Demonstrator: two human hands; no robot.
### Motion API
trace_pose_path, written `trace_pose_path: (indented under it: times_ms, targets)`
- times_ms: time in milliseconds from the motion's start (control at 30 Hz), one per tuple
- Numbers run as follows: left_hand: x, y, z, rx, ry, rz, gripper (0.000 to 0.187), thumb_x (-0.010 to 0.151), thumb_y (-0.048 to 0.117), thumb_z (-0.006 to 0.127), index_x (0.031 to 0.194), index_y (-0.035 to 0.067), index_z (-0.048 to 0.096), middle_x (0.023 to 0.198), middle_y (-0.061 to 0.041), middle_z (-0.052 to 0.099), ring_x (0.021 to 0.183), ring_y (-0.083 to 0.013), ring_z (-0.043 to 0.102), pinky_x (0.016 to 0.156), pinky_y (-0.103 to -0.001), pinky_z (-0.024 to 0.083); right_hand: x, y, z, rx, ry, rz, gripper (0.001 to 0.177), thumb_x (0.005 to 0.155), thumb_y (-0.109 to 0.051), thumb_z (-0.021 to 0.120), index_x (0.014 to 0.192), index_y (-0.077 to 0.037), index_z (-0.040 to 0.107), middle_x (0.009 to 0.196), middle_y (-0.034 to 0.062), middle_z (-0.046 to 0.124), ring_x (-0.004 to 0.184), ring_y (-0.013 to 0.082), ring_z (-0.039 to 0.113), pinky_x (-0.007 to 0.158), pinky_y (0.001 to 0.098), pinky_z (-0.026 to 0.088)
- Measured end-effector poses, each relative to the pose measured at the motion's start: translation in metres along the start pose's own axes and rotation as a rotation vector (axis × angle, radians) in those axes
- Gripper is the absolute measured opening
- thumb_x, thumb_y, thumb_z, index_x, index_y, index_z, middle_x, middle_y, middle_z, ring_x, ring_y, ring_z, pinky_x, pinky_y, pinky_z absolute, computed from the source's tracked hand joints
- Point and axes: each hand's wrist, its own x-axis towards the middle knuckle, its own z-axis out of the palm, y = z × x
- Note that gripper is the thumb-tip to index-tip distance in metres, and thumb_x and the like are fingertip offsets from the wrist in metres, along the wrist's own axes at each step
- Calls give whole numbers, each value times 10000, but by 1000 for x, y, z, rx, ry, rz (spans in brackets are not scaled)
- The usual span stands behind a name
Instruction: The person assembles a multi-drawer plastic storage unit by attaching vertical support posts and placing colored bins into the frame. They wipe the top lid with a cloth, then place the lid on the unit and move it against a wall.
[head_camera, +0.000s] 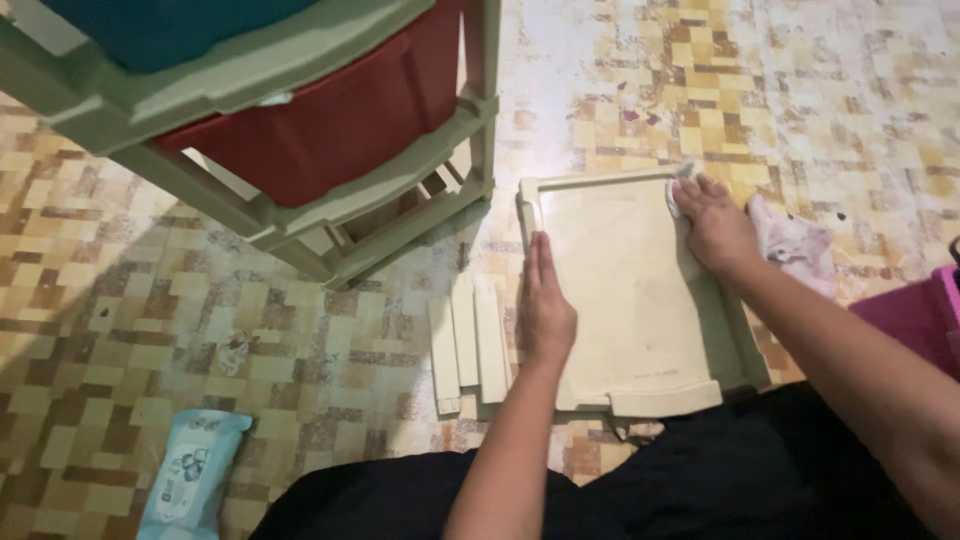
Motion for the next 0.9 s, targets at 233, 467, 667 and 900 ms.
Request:
trace_pose_path:
  times_ms: [233, 467, 667, 900]
  targets:
    - [10, -7, 4, -46, 44, 13, 785, 845, -99, 501, 1586, 64, 300, 1636, -173, 329, 1445, -398, 410, 1153, -418, 395, -12, -148, 67, 419, 175, -72, 582, 814, 91, 529, 1379, -37, 577, 1477, 157, 574, 1436, 305, 517, 1242, 398, 391]
    - [5, -1, 4, 3, 93, 63, 786, 818, -155, 441, 1571, 51, 348, 1627, -191, 355, 1453, -404, 429, 1152, -420, 426, -44, -60, -36, -67, -195, -347, 585, 920, -36, 500, 1502, -41, 445, 1549, 127, 474, 1431, 242, 443, 1183, 397, 358]
    - [-1, 3, 0, 3, 61, 52, 755, 825, -158, 450, 1548, 44, 372, 1630, -210, 336, 1442, -418, 415, 1143, -423, 414, -105, -123, -42, 73, -216, -165, 690, 812, -20, 532, 1494, -54, 438, 1593, 131, 428, 1486, 295, 367, 1159, 406, 372]
    - [-2, 4, -2, 23, 62, 50, 771, 818, -153, 456, 1555, 55, 374, 1619, -206, 348, 1440, -411, 416, 1150, -434, 415, -137, -107, -86, 1390, -697, 792, 374, 948, -171, 579, 1214, 52, 719, 1194, 216, 700, 1020, 318, 668, 926, 421, 524]
